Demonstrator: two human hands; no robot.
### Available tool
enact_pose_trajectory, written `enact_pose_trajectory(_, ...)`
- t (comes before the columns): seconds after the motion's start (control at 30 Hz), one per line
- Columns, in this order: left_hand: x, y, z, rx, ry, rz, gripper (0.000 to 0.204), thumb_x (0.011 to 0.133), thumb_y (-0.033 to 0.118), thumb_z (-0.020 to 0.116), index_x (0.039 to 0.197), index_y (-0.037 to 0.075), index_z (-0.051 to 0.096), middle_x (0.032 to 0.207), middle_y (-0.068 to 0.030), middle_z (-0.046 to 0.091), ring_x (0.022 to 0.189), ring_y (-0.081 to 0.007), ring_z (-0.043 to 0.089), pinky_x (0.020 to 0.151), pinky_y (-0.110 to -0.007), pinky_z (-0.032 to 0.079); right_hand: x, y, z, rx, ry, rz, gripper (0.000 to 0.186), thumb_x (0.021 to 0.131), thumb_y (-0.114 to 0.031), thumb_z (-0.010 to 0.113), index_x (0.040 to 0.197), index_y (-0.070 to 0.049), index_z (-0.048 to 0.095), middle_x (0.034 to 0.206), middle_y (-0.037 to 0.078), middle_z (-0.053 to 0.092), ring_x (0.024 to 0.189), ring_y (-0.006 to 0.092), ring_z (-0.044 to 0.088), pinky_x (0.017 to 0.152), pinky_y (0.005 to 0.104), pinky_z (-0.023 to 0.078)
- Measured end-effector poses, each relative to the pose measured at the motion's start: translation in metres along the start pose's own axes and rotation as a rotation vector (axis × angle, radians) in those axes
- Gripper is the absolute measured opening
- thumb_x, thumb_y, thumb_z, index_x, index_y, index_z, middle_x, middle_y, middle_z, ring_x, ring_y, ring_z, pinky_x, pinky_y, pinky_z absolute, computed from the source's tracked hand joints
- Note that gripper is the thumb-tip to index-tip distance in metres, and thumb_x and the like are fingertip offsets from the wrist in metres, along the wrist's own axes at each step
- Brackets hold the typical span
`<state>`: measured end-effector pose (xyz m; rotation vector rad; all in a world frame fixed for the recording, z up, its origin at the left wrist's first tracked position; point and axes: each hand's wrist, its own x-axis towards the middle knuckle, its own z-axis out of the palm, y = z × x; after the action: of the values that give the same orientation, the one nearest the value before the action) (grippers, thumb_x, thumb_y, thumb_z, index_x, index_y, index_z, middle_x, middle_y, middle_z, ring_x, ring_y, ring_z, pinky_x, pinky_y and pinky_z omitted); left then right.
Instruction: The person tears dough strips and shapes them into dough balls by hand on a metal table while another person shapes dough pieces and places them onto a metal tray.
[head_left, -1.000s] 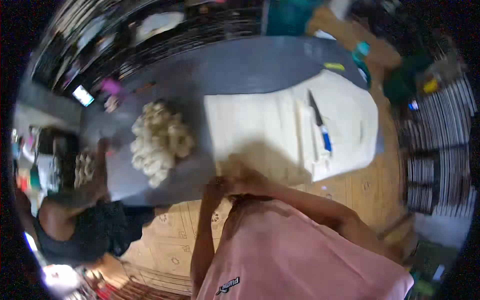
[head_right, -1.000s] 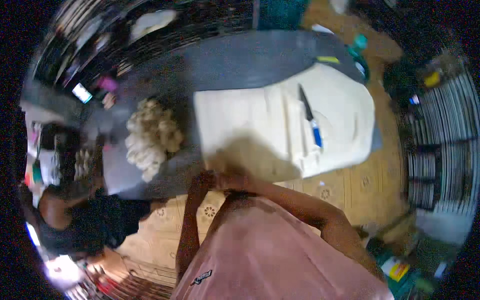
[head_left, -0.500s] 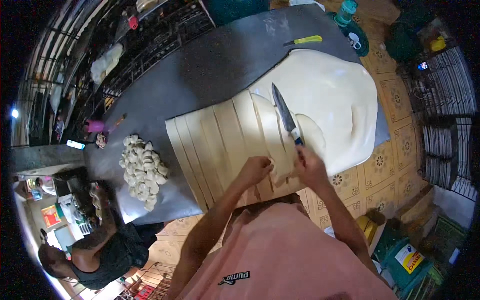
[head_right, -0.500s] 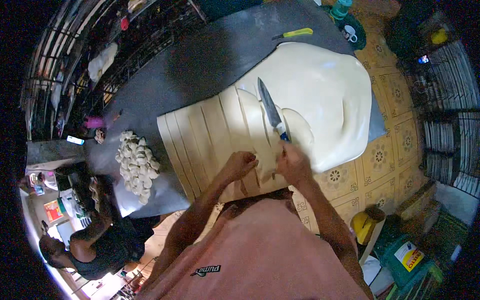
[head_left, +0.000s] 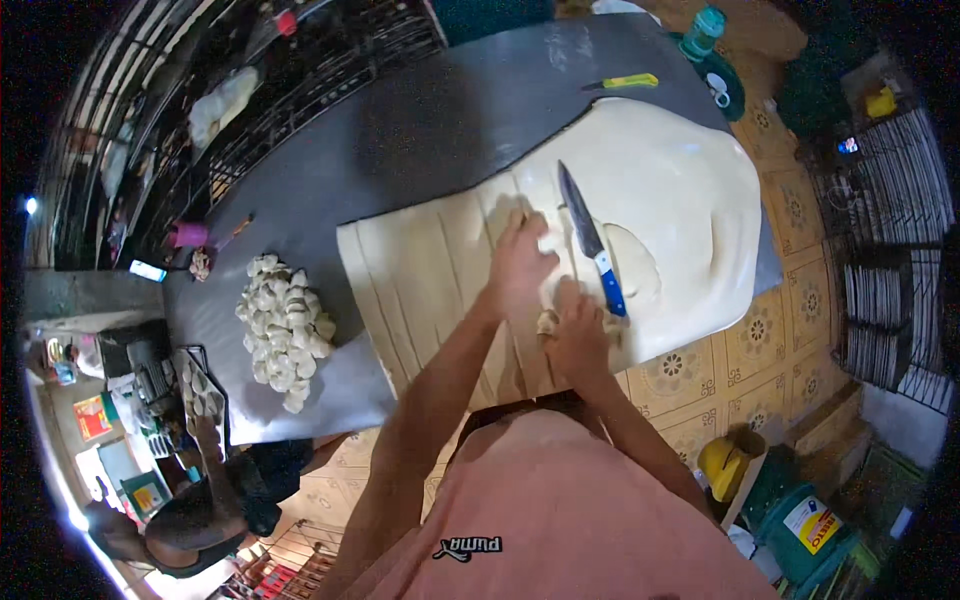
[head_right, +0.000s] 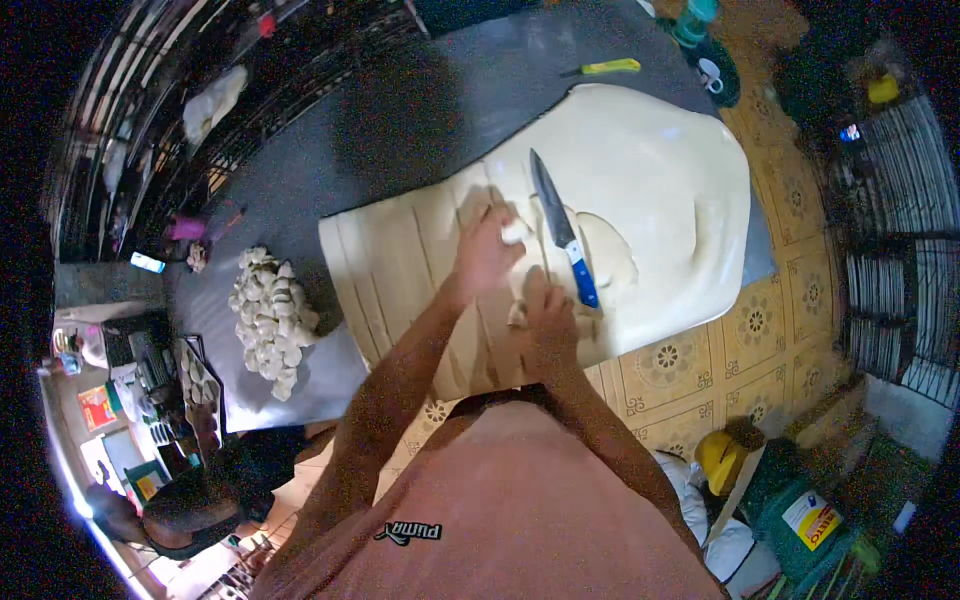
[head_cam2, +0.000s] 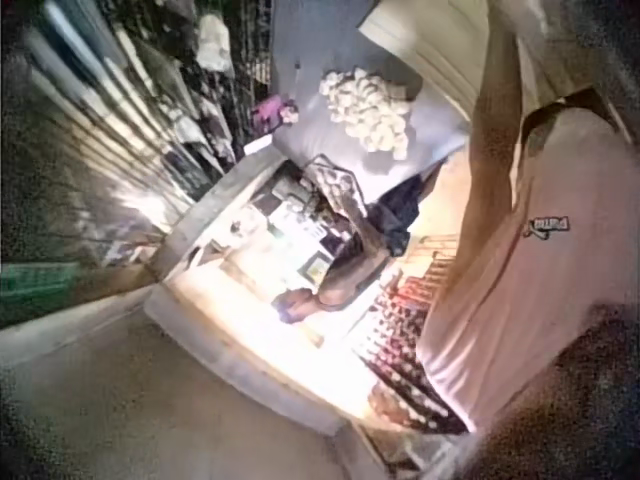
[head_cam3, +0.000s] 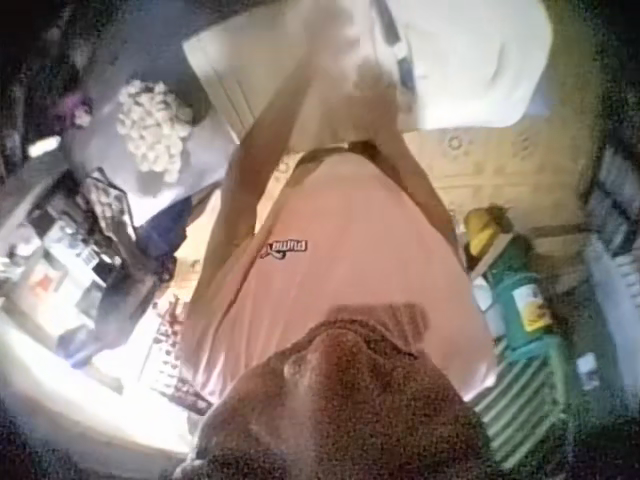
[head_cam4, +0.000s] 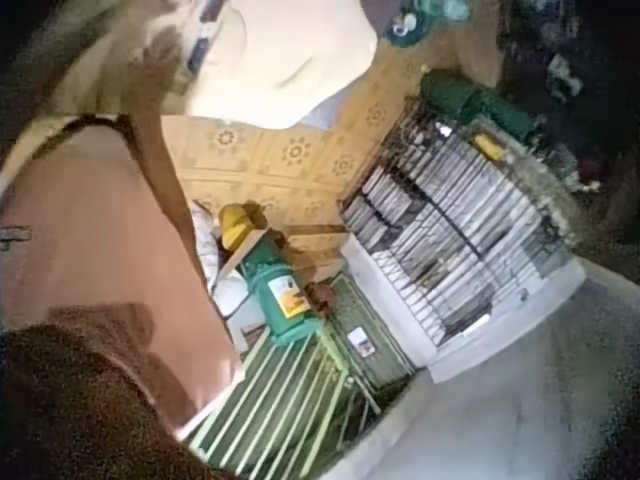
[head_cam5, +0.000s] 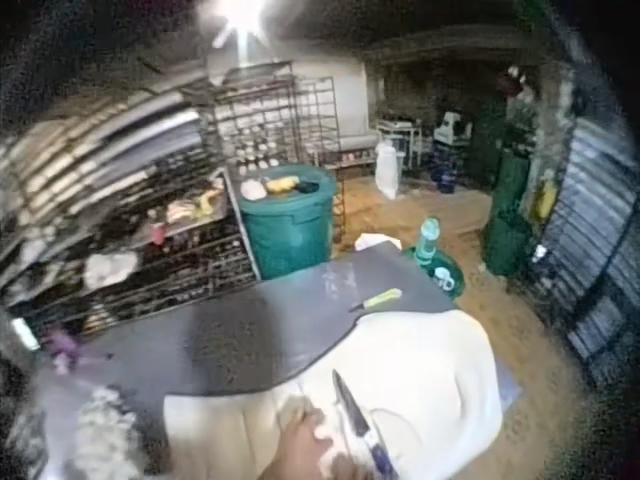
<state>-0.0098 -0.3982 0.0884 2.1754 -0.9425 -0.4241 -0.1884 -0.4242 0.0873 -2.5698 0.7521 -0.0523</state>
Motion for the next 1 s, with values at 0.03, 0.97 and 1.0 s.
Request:
enact_pose_trajectory(0.03,-0.028,-0.001,-0.009,-0.083,-0.025,0.003,0.042,0.072,0.009,0.067,0.111,0.005,0.054,0.095,-0.0169,0.055,0.092,-0.0309,0.062,0.081,-0.041,0.052,-0.001,-0.005,0.001,-0.064,-0.029,0.066,0.082,0.080,-0.023,0.068,0.145,0.001,0.026,0.117,0.025,0.046,0.102,0.0363,0.052,0.082,0.0400,0.049)
enact_pose_trajectory(0.97,-0.443,-0.221,-0.173,0.409,0.411,-0.362,0.064,0.086,0.029,0.058,0.145,0.016,0.038,0.150,-0.0182,0.032,0.138,-0.0425,0.028,0.110,-0.055,0.026,-0.106,-0.304,0.166,-0.070,-0.313,-0.901,0.066,0.089,-0.019,0.059,0.146,-0.002,0.031,0.155,0.018,0.024,0.141,0.0380,0.025,0.116,0.0570,0.014)
enact_pose_trajectory(1.0,-0.437,-0.216,-0.175,0.491,0.322,-0.355,0.065,0.087,0.034,0.058,0.147,0.017,0.037,0.152,-0.0163,0.031,0.140,-0.0417,0.026,0.112,-0.055,0.023,-0.101,-0.301,0.170,-0.095,-0.380,-0.941,0.070,0.089,-0.025,0.060,0.148,-0.003,0.028,0.155,0.019,0.023,0.142,0.0381,0.024,0.116,0.0571,0.013)
